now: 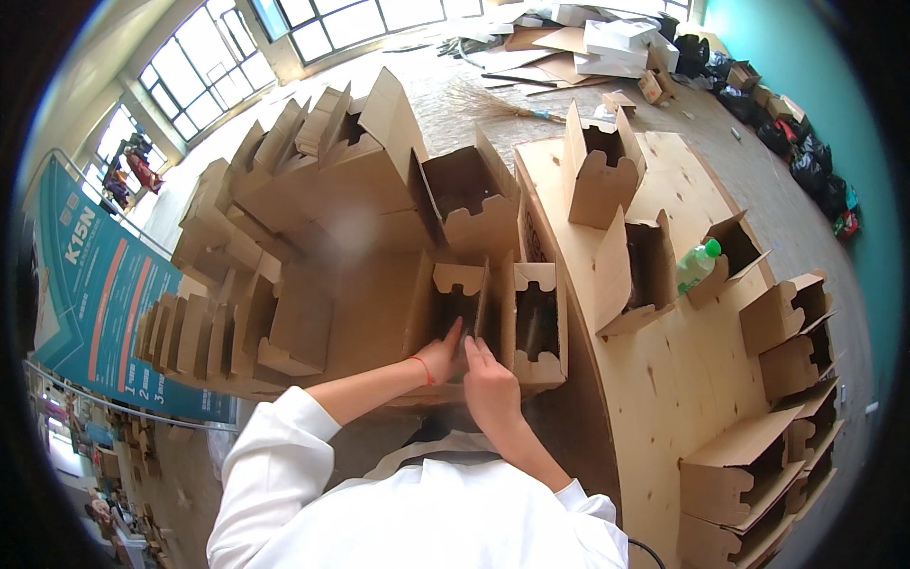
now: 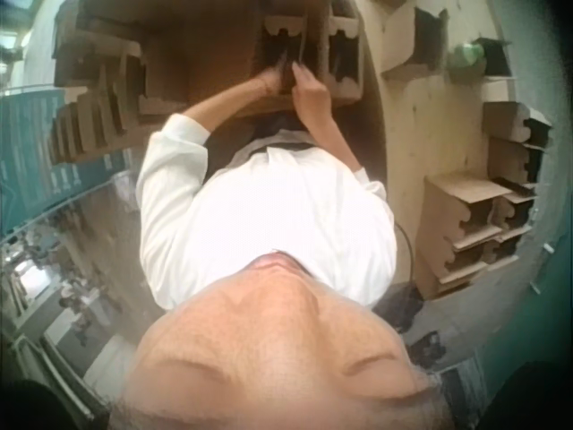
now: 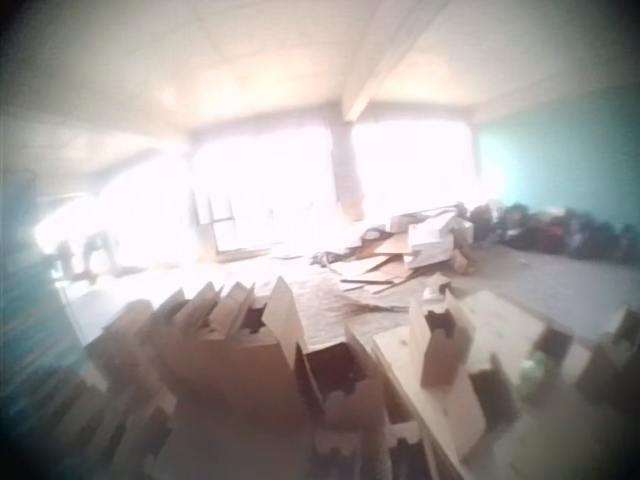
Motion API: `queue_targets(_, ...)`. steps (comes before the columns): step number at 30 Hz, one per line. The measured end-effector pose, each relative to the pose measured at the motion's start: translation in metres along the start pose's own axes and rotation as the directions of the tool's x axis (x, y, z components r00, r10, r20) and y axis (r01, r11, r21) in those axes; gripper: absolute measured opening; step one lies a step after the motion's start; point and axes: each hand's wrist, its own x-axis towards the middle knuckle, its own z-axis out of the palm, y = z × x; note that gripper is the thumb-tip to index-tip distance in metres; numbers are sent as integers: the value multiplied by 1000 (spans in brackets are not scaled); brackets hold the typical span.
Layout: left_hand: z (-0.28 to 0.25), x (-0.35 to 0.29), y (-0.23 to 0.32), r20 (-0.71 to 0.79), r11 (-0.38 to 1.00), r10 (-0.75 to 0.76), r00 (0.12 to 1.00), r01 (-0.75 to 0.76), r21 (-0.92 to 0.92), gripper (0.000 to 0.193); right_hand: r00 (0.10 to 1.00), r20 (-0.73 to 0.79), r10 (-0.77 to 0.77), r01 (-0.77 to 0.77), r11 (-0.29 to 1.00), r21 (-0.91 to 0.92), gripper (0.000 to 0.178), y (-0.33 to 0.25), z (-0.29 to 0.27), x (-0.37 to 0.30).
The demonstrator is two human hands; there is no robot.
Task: The person places bottles into cardboard packaging. The person picks up individual plastic bottles and inserts them into the slots of cardboard inserts arranged on a table.
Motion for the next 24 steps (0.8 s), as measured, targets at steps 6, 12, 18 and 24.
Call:
queue_targets(6, -24, -14, 34, 47, 940, -11, 999, -5, 340, 82, 1000, 1, -26, 26, 1000, 9, 51, 7, -1, -3)
queue_targets(12, -45, -90, 34, -802, 895, 408, 435, -362, 259, 57, 995, -47, -83, 90, 984, 157, 77, -7, -11, -6)
queue_targets(18, -3, -66, -6, -618, 877, 342, 708, -476, -61, 55, 967, 159, -197, 205, 978, -35, 54, 4, 9, -12)
queue_targets(24, 18, -56, -5, -713, 828, 167, 681, -490, -274, 51, 947, 144, -289, 310, 938, -156, 37, 16, 22, -15)
